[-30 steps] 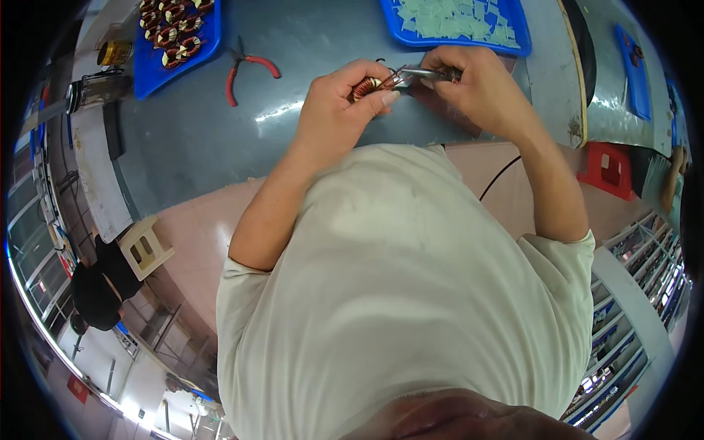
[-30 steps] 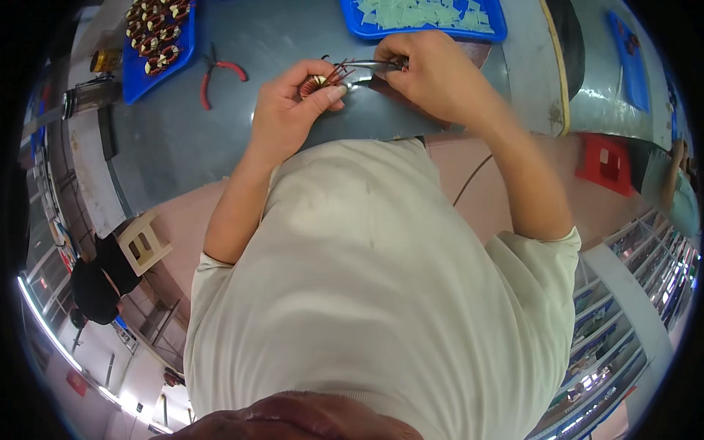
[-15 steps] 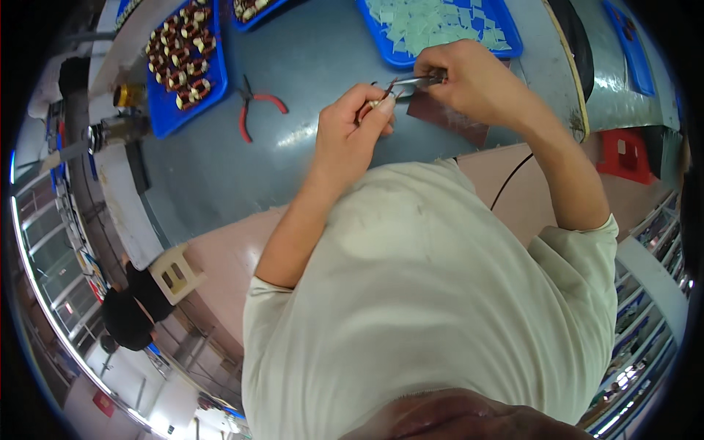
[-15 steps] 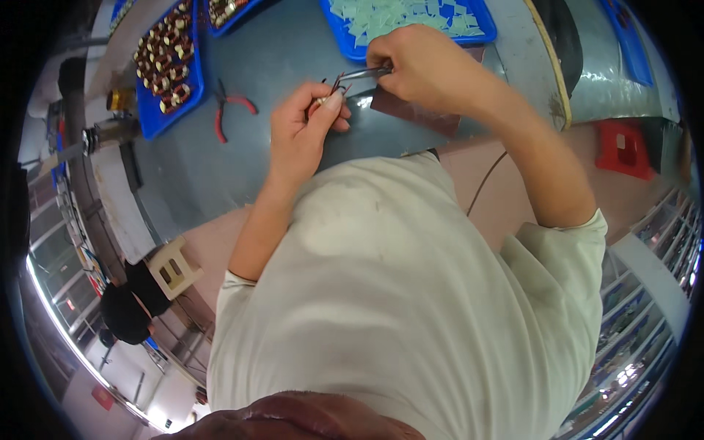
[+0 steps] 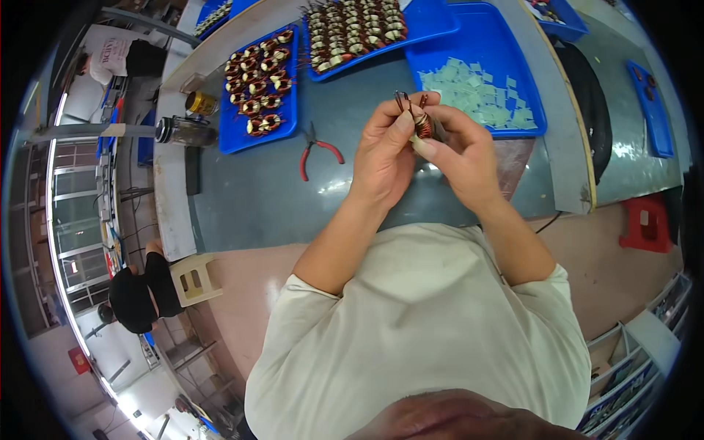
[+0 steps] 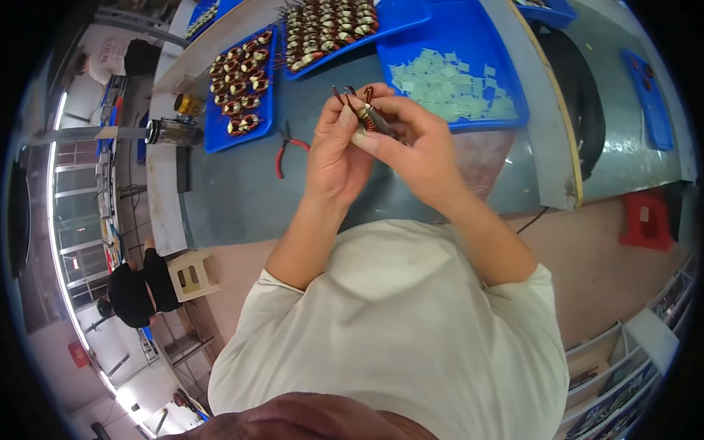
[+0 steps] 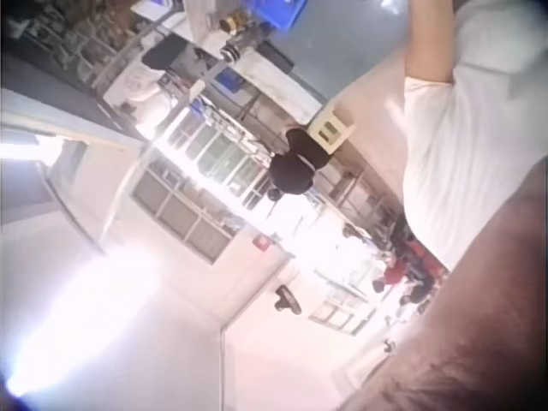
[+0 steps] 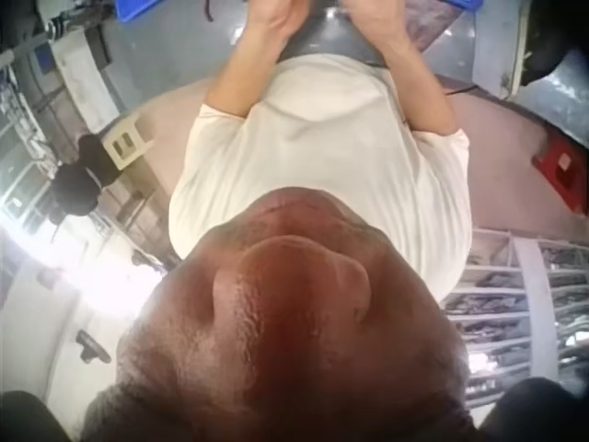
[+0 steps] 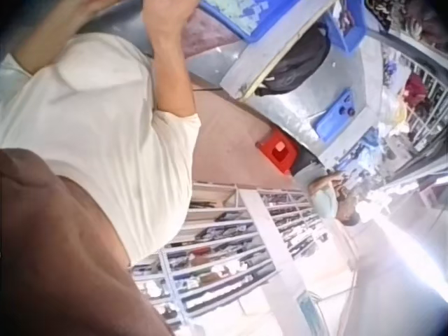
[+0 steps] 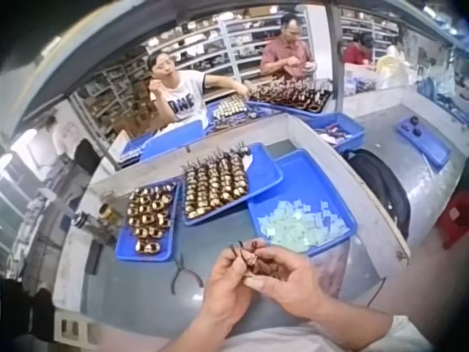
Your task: Assembling small copper coil components with plastic spacers at a factory workbench.
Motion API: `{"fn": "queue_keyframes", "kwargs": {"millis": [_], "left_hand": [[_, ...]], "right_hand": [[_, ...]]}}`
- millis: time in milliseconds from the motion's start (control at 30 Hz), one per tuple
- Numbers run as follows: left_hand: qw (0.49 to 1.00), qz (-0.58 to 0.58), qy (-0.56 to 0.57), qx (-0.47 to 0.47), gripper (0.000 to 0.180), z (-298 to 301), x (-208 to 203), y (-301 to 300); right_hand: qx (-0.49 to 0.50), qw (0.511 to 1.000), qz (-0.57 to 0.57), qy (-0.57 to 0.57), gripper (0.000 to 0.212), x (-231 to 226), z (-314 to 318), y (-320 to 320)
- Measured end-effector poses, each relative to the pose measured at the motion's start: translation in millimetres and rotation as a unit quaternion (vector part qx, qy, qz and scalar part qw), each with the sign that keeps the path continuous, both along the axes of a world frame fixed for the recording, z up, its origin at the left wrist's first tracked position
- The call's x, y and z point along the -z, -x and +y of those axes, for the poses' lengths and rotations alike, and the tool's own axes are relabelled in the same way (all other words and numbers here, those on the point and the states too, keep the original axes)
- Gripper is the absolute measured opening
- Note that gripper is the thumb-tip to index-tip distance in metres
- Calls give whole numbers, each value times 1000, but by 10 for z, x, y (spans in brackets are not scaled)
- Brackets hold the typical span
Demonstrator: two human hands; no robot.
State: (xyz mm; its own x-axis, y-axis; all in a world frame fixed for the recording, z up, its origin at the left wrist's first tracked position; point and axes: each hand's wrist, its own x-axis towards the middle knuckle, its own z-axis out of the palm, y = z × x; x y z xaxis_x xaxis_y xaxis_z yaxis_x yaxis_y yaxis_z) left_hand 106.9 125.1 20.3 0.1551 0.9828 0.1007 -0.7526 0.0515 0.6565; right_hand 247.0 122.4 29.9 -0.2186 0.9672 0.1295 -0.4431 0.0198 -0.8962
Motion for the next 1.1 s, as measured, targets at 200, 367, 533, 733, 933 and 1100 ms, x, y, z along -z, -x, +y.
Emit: {"fn": "queue_keyframes", "kwargs": {"millis": [200,367,533,733,933,1100], "left_hand": [[1000,4,-4,22,21,90,72,48],[968,219,-13,-119,26,86,-31,102],[969,215,50,-109,21,141,89,175],[972,183,80,-125,17,238,113,180],[982,116,66,-136,17,319,39,197],[989,94,58,-93,26,295,27,177]], "right_hand": [[44,989,-131,-50,27,263,126,-18],[46,981,-189,12,22,284,102,-63],[25,979,-198,45,25,442,148,-44],[27,975,-216,45,26,475,221,-27],[33,977,-203,54,24,262,340,21],[45,976,-213,3,23,306,447,78]]}}
